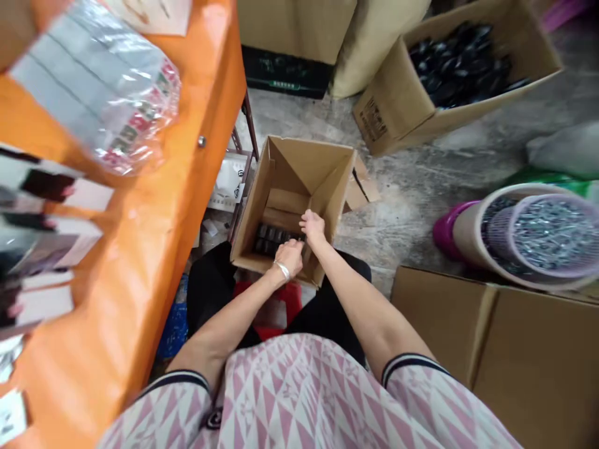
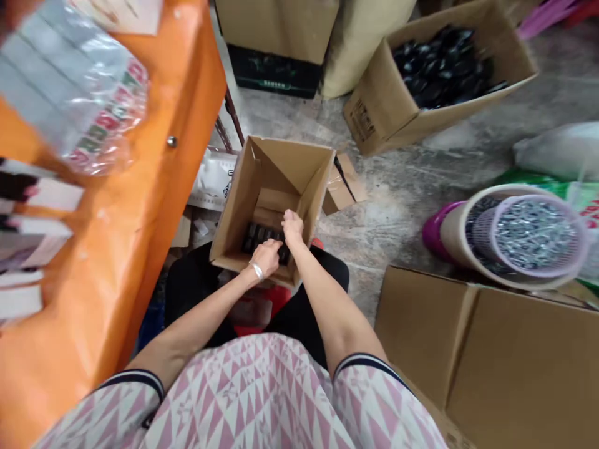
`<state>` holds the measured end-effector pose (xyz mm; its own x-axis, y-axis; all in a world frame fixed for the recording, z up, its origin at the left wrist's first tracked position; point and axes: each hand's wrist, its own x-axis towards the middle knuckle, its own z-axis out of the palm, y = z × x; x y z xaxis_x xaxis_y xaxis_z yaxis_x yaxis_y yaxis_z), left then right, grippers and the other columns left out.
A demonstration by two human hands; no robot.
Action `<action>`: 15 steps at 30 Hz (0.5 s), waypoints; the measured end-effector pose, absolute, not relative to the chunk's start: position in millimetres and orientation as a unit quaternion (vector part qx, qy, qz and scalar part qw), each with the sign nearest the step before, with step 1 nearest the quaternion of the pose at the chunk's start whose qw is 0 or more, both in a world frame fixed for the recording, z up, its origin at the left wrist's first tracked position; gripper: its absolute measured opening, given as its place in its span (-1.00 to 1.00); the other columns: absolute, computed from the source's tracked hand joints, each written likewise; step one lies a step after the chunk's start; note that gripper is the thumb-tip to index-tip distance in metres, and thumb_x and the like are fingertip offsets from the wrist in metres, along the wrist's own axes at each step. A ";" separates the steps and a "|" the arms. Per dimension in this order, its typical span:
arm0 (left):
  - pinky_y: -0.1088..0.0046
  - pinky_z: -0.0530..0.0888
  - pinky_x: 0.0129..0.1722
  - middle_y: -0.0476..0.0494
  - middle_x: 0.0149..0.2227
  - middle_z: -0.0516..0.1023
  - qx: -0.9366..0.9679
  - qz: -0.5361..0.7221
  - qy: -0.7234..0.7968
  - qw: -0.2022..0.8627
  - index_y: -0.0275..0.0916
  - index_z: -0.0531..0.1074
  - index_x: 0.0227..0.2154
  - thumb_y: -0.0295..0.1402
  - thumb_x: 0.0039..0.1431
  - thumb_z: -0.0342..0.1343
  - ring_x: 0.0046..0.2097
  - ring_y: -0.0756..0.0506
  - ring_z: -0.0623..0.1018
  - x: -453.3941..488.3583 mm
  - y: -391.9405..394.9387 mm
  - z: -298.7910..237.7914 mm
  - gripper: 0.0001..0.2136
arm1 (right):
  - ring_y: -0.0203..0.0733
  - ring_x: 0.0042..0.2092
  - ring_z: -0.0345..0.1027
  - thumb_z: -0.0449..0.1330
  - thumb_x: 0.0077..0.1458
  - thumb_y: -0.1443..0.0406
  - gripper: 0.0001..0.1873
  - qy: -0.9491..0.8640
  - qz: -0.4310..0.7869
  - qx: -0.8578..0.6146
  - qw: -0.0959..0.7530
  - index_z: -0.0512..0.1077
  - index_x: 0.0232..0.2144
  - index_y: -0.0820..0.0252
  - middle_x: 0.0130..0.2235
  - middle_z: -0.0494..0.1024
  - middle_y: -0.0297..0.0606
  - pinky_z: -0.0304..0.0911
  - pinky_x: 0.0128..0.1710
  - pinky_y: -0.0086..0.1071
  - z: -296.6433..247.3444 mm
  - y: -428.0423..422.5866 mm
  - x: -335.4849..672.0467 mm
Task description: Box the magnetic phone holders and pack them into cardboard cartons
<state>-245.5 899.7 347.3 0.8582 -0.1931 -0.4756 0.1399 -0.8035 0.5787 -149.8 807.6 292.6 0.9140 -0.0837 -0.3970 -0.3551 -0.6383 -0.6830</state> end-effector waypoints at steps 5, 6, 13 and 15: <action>0.32 0.47 0.03 -0.22 -0.09 0.56 0.926 -0.218 -0.140 0.274 -0.26 0.49 0.01 -0.50 0.21 -0.06 -0.05 -0.14 0.56 -411.1 942.9 423.5 -0.64 | -0.24 -0.28 0.49 0.02 0.14 -0.04 -0.39 0.153 -0.041 -0.770 0.618 0.44 -0.02 0.34 -0.13 0.59 -0.03 0.41 -0.27 -0.36 368.5 739.1 -308.9; 0.35 0.48 -0.02 -0.21 -0.13 0.57 0.930 -0.220 -0.120 0.268 -0.27 0.51 -0.02 -0.49 0.20 -0.05 -0.09 -0.12 0.57 -441.6 956.1 427.0 -0.66 | -0.24 -0.31 0.48 0.08 0.08 -0.04 -0.41 0.160 -0.062 -0.770 0.614 0.47 -0.08 0.34 -0.17 0.60 -0.04 0.41 -0.29 -0.35 370.6 719.5 -339.7; 0.43 0.49 -0.10 -0.17 -0.21 0.62 0.945 -0.165 0.016 0.280 -0.25 0.57 -0.10 -0.47 0.20 -0.03 -0.18 -0.09 0.60 -567.6 1014.4 424.6 -0.69 | -0.26 -0.48 0.38 0.18 -0.16 -0.06 -0.41 0.273 -0.121 -0.770 0.563 0.49 -0.26 0.34 -0.36 0.58 -0.08 0.35 -0.47 -0.35 354.7 633.7 -447.9; 0.43 0.48 -0.09 -0.18 -0.19 0.63 0.947 -0.147 0.042 0.282 -0.25 0.58 -0.12 -0.48 0.18 -0.01 -0.16 -0.09 0.60 -579.3 1008.8 423.3 -0.69 | -0.25 -0.48 0.39 0.19 -0.14 -0.05 -0.43 0.239 -0.121 -0.781 0.564 0.49 -0.25 0.33 -0.35 0.58 -0.10 0.35 -0.48 -0.36 364.4 638.4 -449.5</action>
<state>-579.3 1008.8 423.3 0.9533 -0.0034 -0.3020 0.1626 -0.8369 0.5226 -449.5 638.4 364.4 0.8569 -0.5091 -0.0809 -0.2365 -0.2490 -0.9392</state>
